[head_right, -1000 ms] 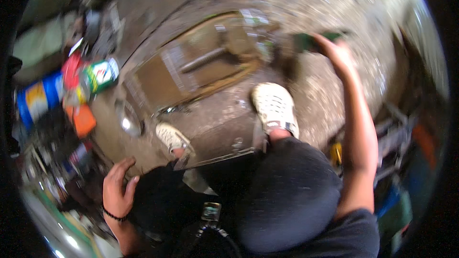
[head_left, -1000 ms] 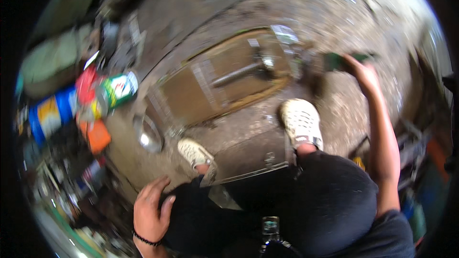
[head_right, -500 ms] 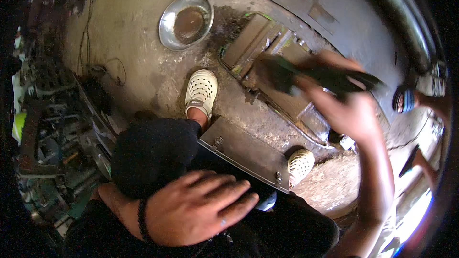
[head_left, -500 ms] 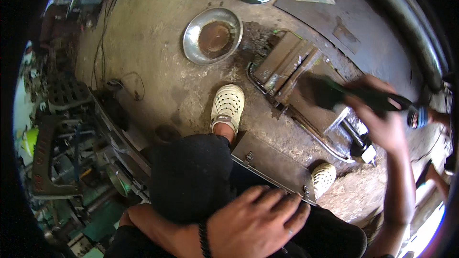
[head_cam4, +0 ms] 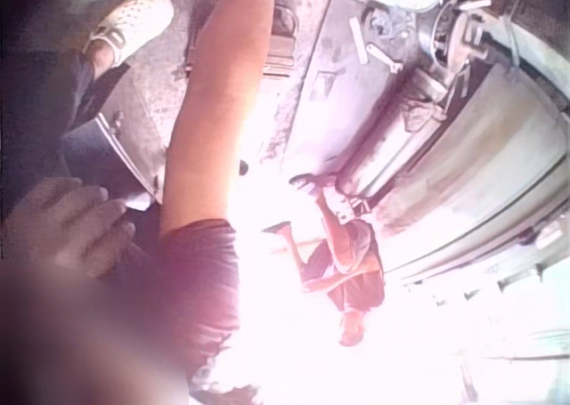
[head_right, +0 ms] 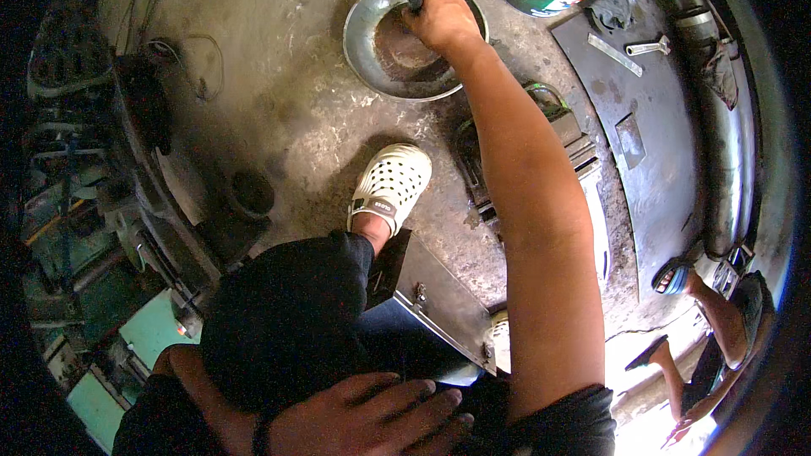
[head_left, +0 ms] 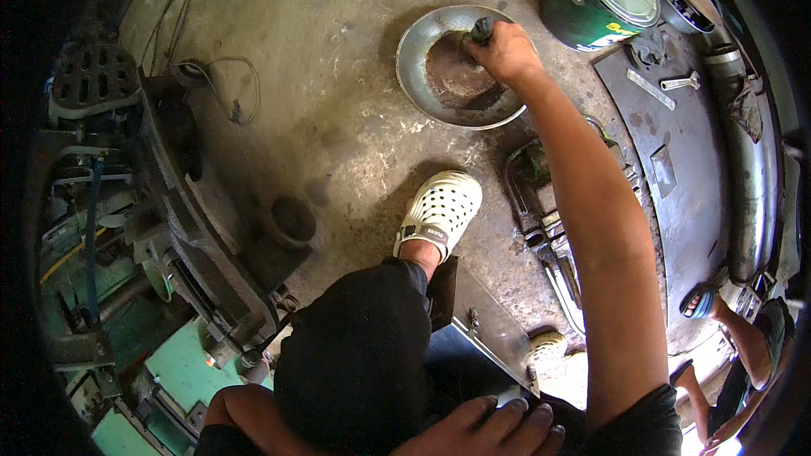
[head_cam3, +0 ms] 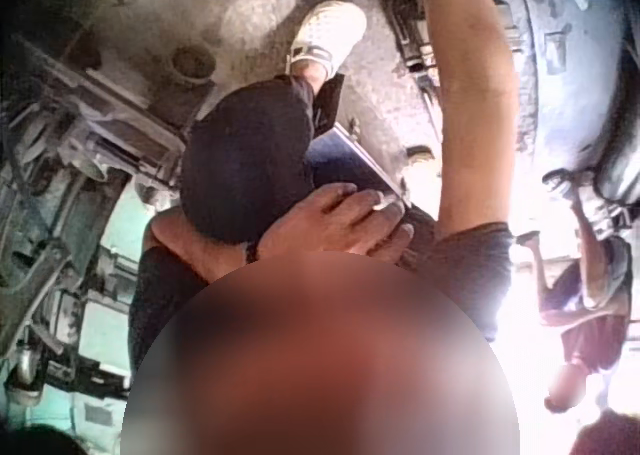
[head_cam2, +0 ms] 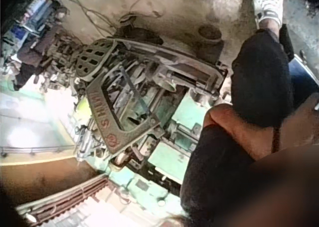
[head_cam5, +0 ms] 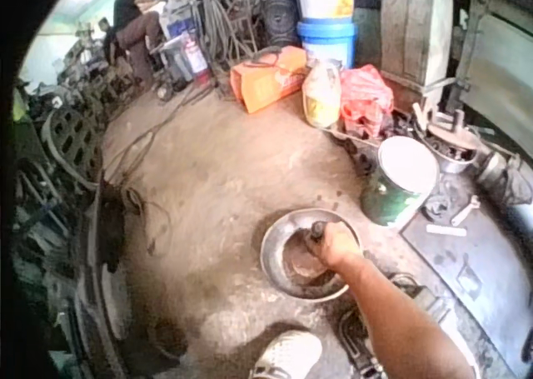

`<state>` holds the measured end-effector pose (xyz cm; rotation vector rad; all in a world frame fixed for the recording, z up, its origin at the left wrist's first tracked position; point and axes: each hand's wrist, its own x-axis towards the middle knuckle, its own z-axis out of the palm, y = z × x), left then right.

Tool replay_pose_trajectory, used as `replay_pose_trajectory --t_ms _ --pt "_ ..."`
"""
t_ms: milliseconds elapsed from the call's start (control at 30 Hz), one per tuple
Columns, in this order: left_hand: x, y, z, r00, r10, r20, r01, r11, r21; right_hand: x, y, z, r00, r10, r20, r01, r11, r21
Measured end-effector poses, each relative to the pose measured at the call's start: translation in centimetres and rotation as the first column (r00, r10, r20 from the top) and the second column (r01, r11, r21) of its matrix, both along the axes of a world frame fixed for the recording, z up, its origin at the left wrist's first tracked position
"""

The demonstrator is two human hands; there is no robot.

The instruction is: The person cleans a metal vise and surrounding floor area using a brush and a scraper. They repeatedly dip the brush into a metal bowl and scrub the vise, then switch to a scraper to remove residue from the vise and floor.

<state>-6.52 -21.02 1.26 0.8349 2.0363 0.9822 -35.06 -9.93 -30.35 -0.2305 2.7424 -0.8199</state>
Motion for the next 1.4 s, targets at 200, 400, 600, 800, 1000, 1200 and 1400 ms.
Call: replay_pose_trajectory --t_ms 200,400,600,800,1000,1200,1400 --pt "-0.8 -1.0 -0.2 0.999 -0.028 0.037 0.028 0.999 0.019 -0.2 -0.7 -1.5 0.994 0.048 -0.096 -0.039 0.995 0.093" --pt "-0.7 -1.1 0.0 0.999 -0.028 0.023 0.028 1.000 0.006 0.6 1.0 -1.0 0.986 -0.126 -0.106 0.109 0.983 -0.147" --pt "-0.3 0.1 0.4 0.995 -0.095 0.043 0.094 0.995 0.016 4.4 7.0 2.5 0.917 -0.269 0.294 0.397 0.674 -0.623" --pt "-0.5 2.6 0.9 0.982 -0.164 0.092 0.170 0.984 -0.060 12.8 17.1 5.5 0.776 -0.184 0.604 0.622 0.066 -0.780" --pt "3.3 7.9 0.6 0.931 -0.365 -0.019 0.343 0.891 -0.299 35.2 34.3 9.2 0.717 -0.408 0.565 0.670 0.181 -0.720" --pt "4.8 12.3 -1.5 0.882 -0.471 -0.023 0.421 0.809 -0.410 57.0 43.8 8.1 0.445 -0.745 0.497 0.672 -0.089 -0.735" --pt "8.9 19.1 -3.6 0.832 -0.552 -0.049 0.414 0.677 -0.608 67.4 50.3 -1.1 -0.274 -0.886 0.375 0.573 -0.464 -0.676"
